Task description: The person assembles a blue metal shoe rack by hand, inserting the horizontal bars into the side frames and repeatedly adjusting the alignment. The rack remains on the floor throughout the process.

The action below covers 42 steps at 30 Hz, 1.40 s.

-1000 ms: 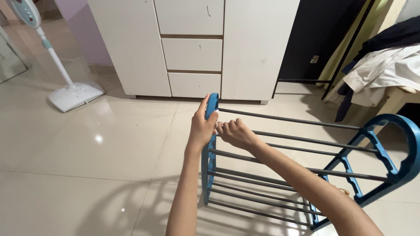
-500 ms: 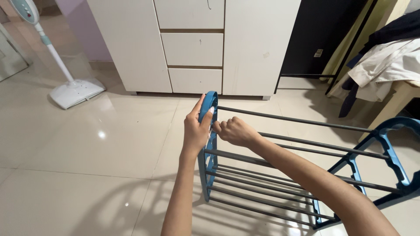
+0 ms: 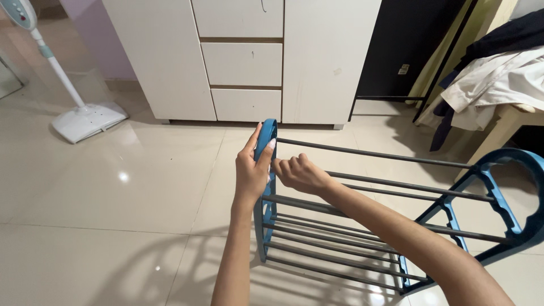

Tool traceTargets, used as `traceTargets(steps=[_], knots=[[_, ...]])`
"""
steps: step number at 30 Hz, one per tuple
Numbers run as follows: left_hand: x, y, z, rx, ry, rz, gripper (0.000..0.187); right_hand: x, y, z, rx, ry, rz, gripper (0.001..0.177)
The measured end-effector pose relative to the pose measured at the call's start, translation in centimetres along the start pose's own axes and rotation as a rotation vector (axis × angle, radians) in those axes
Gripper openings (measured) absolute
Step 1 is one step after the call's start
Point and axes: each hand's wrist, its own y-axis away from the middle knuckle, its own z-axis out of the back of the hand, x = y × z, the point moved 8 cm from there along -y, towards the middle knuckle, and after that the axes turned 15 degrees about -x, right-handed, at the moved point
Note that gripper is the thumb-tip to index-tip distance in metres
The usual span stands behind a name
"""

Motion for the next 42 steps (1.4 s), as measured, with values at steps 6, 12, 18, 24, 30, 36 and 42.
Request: traceTargets(steps=[6,12,18,24,30,36,42], knots=[[0.0,-0.3,0.4,0.017,0.052,-0.008,0.058,-0.2,0.2,-1.6,0.035,-0.195,-0.089,0.02],[0.4,0.0,0.0,0.003,0.079,0.042,0.059,-2.1,0.6,-2.6,0.267,-0.491,-0.335,0.021],[0.9,-0.7,-0.9,0.04,0.127,0.074,0.063,-5.3,0.6,5.2,0.133,-0.581,-0.752,0.035],[2.4,-1.4,-1.7,0.053,0.161,0.07,0.066,-1.4,2.1,5.9,0.306,-0.883,-0.97,0.028],[3.9,0.4,-1.2,0.063,0.213,0.084,0.051,-0.9,1.7,7.3,-0.053,-0.548,-0.862,0.017],[4.3,0.7,-1.0,0.046,0.205,0.079,0.051,-0.2,1.8,7.0,-0.052,-0.387,-0.693,0.019],[5.1,1.1,-0.5,-0.021,0.247,0.006,0.053,0.3,2.2,5.8,-0.031,-0.422,-0.587,0.017]])
